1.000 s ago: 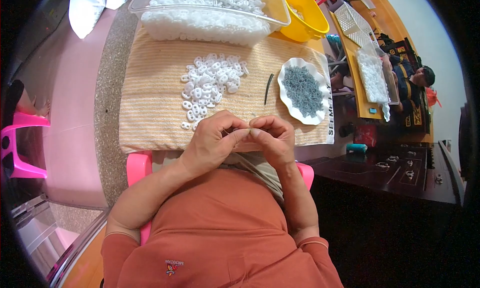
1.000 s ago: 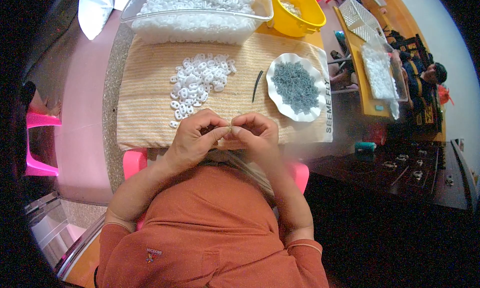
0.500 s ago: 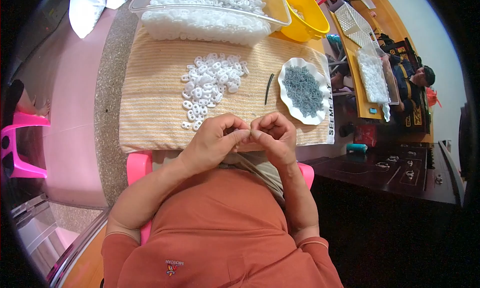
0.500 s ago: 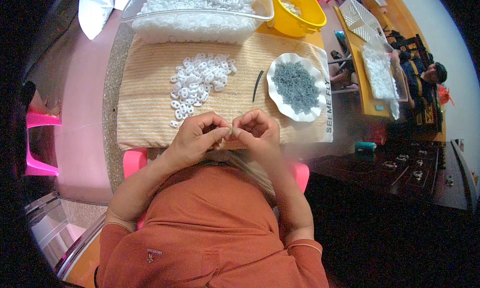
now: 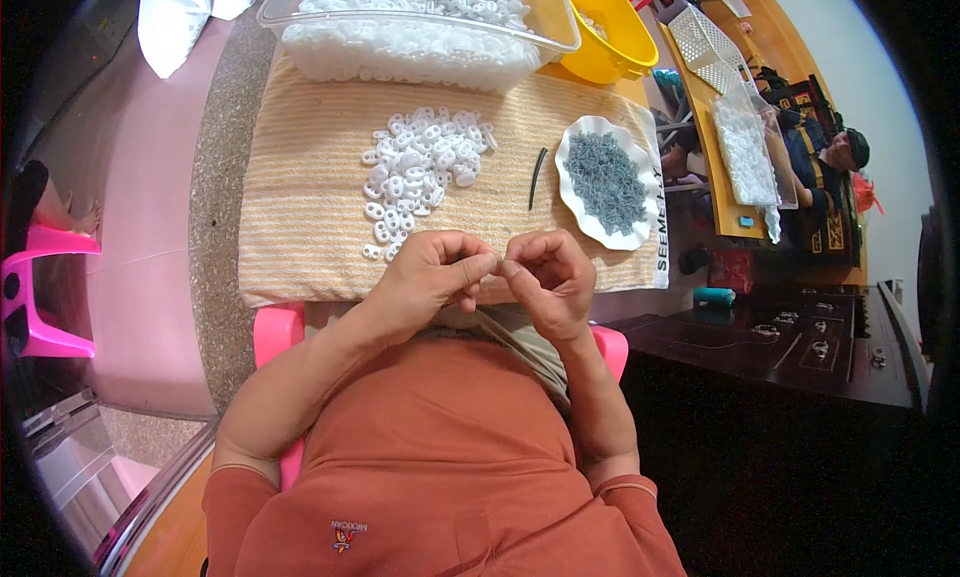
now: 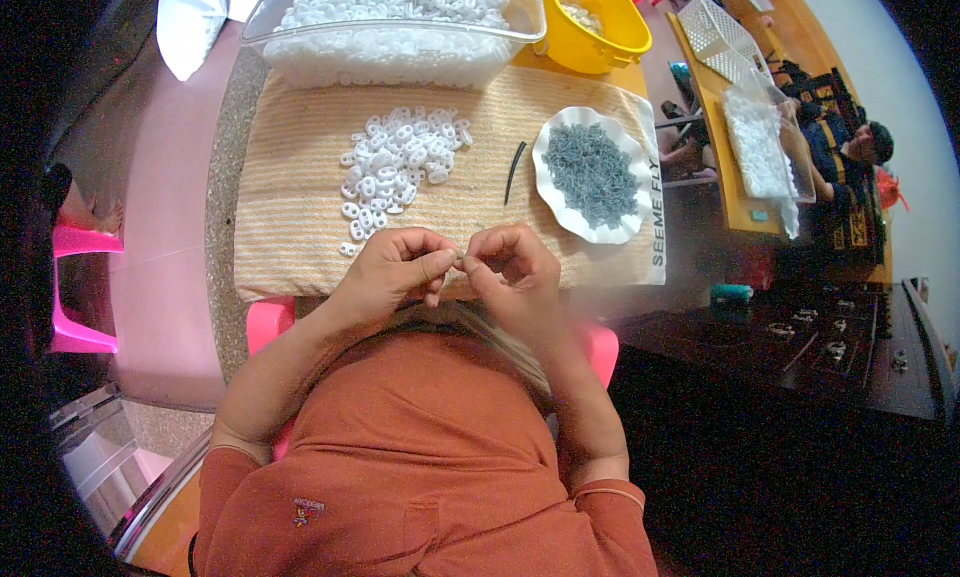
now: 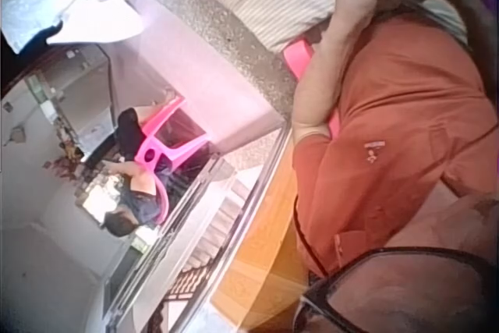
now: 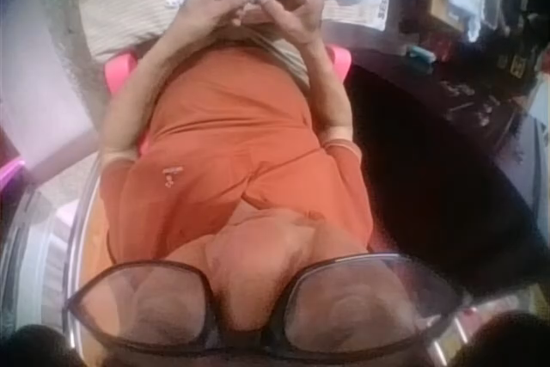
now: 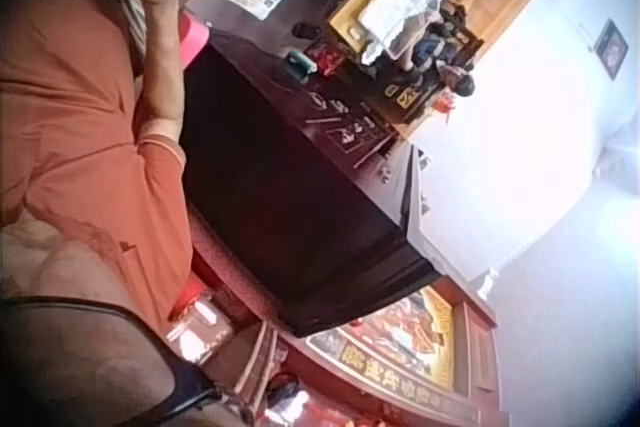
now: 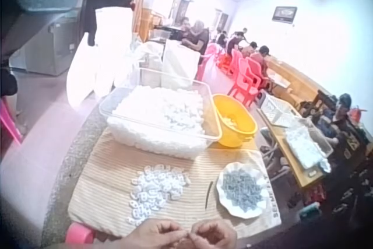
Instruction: Manually assembling and trimming small white plastic components using a cutting tool.
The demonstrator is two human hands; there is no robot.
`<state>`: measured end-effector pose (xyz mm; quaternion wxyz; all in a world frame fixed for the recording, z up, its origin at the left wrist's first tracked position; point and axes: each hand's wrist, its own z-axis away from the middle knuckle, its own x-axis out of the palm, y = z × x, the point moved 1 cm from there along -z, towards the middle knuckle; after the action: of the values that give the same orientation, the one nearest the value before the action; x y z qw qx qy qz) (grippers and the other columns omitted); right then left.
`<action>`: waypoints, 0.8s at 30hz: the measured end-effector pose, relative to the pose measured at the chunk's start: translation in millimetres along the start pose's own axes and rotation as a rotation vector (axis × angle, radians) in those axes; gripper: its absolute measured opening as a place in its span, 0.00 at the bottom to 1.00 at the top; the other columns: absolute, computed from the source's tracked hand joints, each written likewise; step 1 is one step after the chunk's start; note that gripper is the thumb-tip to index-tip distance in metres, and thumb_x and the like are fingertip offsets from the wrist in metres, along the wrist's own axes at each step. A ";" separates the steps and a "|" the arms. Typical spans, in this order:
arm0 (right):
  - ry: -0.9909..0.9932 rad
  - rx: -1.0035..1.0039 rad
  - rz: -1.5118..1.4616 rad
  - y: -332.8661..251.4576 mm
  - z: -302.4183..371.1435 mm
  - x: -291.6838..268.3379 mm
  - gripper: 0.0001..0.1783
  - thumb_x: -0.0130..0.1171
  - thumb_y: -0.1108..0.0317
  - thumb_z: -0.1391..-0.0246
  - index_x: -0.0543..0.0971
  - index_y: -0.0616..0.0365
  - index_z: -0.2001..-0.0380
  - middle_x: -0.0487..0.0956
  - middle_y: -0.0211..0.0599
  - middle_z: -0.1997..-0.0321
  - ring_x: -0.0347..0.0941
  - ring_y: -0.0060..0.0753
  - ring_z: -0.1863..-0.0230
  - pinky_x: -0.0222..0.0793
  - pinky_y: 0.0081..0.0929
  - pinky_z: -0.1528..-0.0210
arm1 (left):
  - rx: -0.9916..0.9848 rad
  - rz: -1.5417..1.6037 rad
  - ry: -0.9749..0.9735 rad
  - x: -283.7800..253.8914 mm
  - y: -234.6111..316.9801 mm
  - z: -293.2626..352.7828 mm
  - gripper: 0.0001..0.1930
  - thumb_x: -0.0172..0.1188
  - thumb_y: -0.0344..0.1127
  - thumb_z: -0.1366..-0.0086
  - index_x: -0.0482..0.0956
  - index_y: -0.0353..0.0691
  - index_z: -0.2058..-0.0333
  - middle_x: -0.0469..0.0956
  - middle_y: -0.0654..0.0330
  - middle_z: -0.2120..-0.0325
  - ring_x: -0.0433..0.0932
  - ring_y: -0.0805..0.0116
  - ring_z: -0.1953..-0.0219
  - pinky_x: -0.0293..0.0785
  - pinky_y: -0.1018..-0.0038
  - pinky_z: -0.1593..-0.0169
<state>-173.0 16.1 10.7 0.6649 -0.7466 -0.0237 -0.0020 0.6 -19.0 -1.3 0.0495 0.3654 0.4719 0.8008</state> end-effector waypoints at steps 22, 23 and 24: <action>-0.157 -0.089 0.211 -6.4 -6.4 -3.2 0.10 0.63 0.78 0.53 0.80 0.66 0.64 0.78 0.40 0.67 0.75 0.28 0.66 0.71 0.22 0.63 | -0.059 0.126 -0.112 -4.4 -0.6 -1.5 0.10 0.59 0.37 0.36 0.77 0.35 0.65 0.74 0.67 0.75 0.70 0.82 0.75 0.71 0.85 0.72; -0.184 -0.096 0.210 -7.3 -6.6 -4.3 0.11 0.64 0.78 0.53 0.80 0.65 0.63 0.78 0.40 0.67 0.75 0.28 0.66 0.71 0.21 0.64 | -0.060 0.125 -0.112 -4.1 -0.4 -1.3 0.10 0.59 0.37 0.36 0.77 0.35 0.65 0.74 0.67 0.75 0.70 0.82 0.75 0.71 0.85 0.72; -0.183 -0.096 0.210 -7.5 -6.5 -5.5 0.11 0.64 0.78 0.53 0.80 0.65 0.63 0.78 0.40 0.67 0.75 0.28 0.66 0.71 0.21 0.64 | -0.070 0.132 -0.122 -3.9 -0.2 -1.0 0.09 0.60 0.37 0.36 0.77 0.36 0.65 0.74 0.67 0.75 0.71 0.82 0.75 0.72 0.85 0.71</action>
<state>-178.6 10.4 18.6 0.6199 -0.7730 -0.0059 0.1344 2.7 -21.3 -3.8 0.0380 0.4421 0.4144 0.7946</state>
